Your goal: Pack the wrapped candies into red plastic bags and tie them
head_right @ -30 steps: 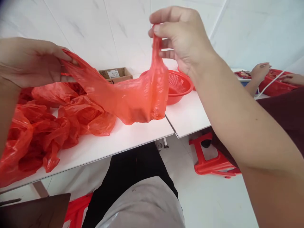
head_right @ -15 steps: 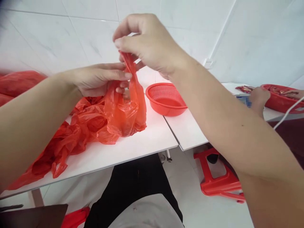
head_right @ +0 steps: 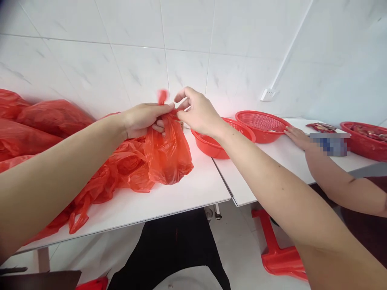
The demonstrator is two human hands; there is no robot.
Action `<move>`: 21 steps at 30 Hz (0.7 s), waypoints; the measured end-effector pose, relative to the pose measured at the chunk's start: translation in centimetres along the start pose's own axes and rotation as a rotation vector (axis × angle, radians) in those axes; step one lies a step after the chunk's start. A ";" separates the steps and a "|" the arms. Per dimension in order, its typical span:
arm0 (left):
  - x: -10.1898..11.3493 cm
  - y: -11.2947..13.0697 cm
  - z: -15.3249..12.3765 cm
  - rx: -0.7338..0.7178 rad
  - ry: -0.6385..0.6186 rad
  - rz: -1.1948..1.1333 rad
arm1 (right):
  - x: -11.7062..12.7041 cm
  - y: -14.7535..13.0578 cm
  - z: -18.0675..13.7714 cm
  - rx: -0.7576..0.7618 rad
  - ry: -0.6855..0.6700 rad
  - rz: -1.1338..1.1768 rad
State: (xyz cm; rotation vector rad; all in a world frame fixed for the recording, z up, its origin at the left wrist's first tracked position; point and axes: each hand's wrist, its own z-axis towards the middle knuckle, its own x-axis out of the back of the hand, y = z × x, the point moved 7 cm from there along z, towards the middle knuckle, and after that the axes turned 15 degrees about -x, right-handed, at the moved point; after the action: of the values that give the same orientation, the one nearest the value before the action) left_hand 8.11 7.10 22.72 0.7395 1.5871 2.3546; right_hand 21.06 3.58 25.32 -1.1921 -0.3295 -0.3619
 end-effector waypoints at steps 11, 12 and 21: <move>0.9 1.1 -0.4 -0.203 -0.173 0.157 | 0.6 -1.8 -2.8 0.023 0.084 0.079; 0.7 1.4 -0.5 -0.226 -0.182 0.198 | 0.4 -1.2 -2.2 0.008 0.100 0.108; -0.3 4.4 -1.0 -0.671 0.056 0.841 | -2.2 3.0 -0.5 -0.195 -0.145 0.179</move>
State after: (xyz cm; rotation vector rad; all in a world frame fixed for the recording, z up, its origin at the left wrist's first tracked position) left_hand 8.30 4.45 26.37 1.3242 0.3840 3.1878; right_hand 20.44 4.33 21.67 -1.4320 -0.3148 -0.1544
